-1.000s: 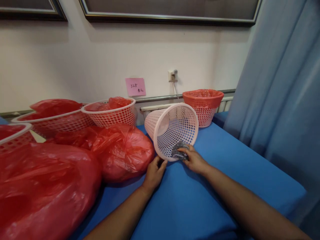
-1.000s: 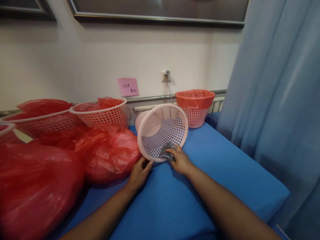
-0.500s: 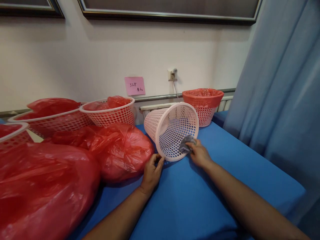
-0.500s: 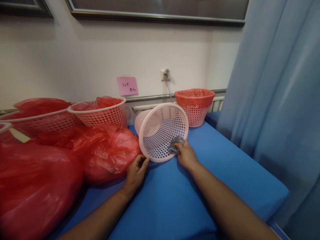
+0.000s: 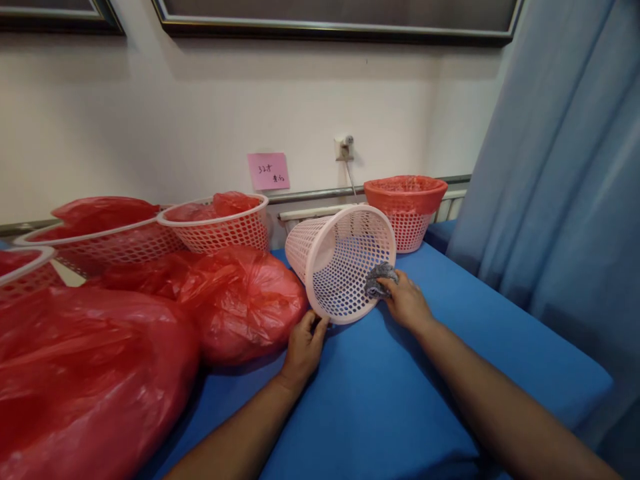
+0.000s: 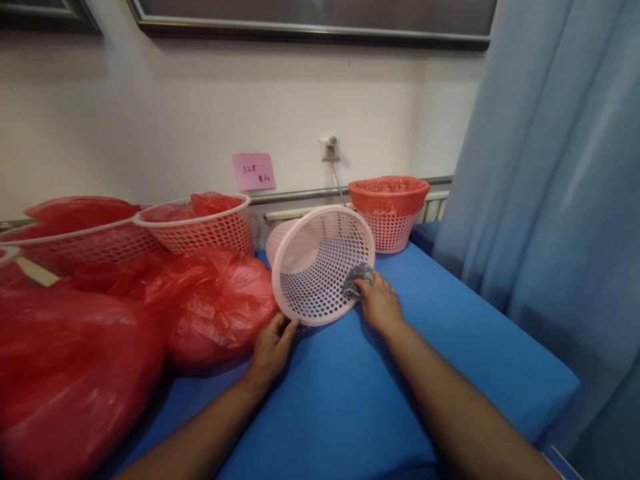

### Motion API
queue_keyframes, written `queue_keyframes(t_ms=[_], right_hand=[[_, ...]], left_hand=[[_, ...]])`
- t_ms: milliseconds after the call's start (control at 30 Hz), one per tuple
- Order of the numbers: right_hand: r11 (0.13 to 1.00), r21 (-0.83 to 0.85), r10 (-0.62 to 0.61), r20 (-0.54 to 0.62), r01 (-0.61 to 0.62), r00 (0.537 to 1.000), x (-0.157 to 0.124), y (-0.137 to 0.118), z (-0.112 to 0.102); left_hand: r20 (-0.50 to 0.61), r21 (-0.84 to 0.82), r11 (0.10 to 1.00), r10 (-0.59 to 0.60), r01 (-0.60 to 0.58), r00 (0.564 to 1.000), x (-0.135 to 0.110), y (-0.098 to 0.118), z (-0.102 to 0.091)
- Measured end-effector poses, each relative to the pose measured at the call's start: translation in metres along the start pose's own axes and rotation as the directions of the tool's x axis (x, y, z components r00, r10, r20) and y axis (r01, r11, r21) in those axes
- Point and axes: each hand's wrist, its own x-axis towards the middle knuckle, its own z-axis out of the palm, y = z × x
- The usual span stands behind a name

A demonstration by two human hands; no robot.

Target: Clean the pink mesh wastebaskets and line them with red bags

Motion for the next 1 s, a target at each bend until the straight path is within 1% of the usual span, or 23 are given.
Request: queue_keyframes(t_ms=[100,133,200,267,333,400,500,567,633,667,700,733,767,800,867,900,933,1000], right_hand=[[0.990,-0.137,-0.017,0.059,0.024,0.998,-0.006,-0.012,0.007],[0.986,-0.168,-0.007,0.052,0.015,0.999,-0.008,-0.016,0.012],[0.979,-0.198,0.043,-0.002,-0.043,0.999,-0.010,-0.020,0.022],[0.979,-0.185,0.075,-0.034,-0.080,0.997,-0.009,-0.019,0.028],[0.993,-0.112,0.047,-0.011,-0.048,0.999,-0.007,-0.016,0.030],[1.000,-0.010,-0.011,0.020,0.011,1.000,-0.005,-0.013,0.030],[0.985,0.147,-0.096,0.050,0.088,0.994,-0.009,-0.016,0.033],[0.943,0.293,-0.180,0.056,0.157,0.982,-0.014,-0.021,0.039],[0.871,0.435,-0.279,0.053,0.230,0.959,-0.018,-0.024,0.044],[0.839,0.480,-0.321,0.054,0.258,0.945,-0.018,-0.024,0.045],[0.824,0.496,-0.345,0.060,0.272,0.937,-0.018,-0.023,0.044],[0.837,0.478,-0.340,0.071,0.267,0.938,-0.016,-0.020,0.041],[0.872,0.427,-0.299,0.080,0.238,0.951,-0.012,-0.017,0.037],[0.918,0.351,-0.227,0.077,0.186,0.971,-0.008,-0.012,0.031],[0.983,0.180,-0.039,0.023,0.034,0.999,0.000,-0.003,0.017],[0.993,0.115,0.042,-0.016,-0.040,0.999,0.003,0.000,0.012],[0.993,0.075,0.096,-0.046,-0.092,0.994,0.005,0.002,0.008],[0.990,0.075,0.125,-0.045,-0.121,0.991,0.003,-0.001,0.010]], left_hand=[[0.007,-0.008,1.000,0.004,-0.004,1.000,-0.001,0.002,0.001],[0.009,-0.014,1.000,0.002,-0.002,1.000,-0.001,0.002,0.001],[0.018,-0.024,1.000,0.001,-0.001,1.000,-0.002,0.003,0.001],[0.029,-0.028,1.000,0.004,-0.003,1.000,-0.003,0.005,0.001],[0.041,-0.026,1.000,0.005,-0.004,0.999,-0.005,0.006,0.001],[0.051,-0.025,1.000,0.001,0.000,0.999,-0.006,0.005,0.001],[0.089,-0.045,0.999,-0.013,0.017,0.996,-0.006,-0.001,0.003],[0.160,-0.061,0.998,-0.021,0.031,0.987,-0.005,-0.007,0.005],[0.225,-0.072,0.996,-0.026,0.043,0.974,-0.004,-0.011,0.006],[0.238,-0.081,0.996,-0.024,0.045,0.971,-0.004,-0.013,0.007],[0.232,-0.090,0.995,-0.021,0.043,0.972,-0.003,-0.013,0.006],[0.207,-0.095,0.995,-0.016,0.037,0.978,-0.003,-0.012,0.006],[0.166,-0.092,0.995,-0.013,0.028,0.986,-0.003,-0.010,0.005],[0.117,-0.076,0.997,-0.009,0.018,0.993,-0.003,-0.008,0.004],[0.014,-0.025,1.000,0.001,-0.001,1.000,-0.003,-0.002,0.001],[-0.029,-0.005,1.000,0.010,-0.010,1.000,-0.003,0.000,0.000],[-0.058,0.004,1.000,0.018,-0.018,0.998,-0.003,0.002,0.000],[-0.070,-0.006,1.000,0.024,-0.025,0.997,-0.003,0.003,0.000]])
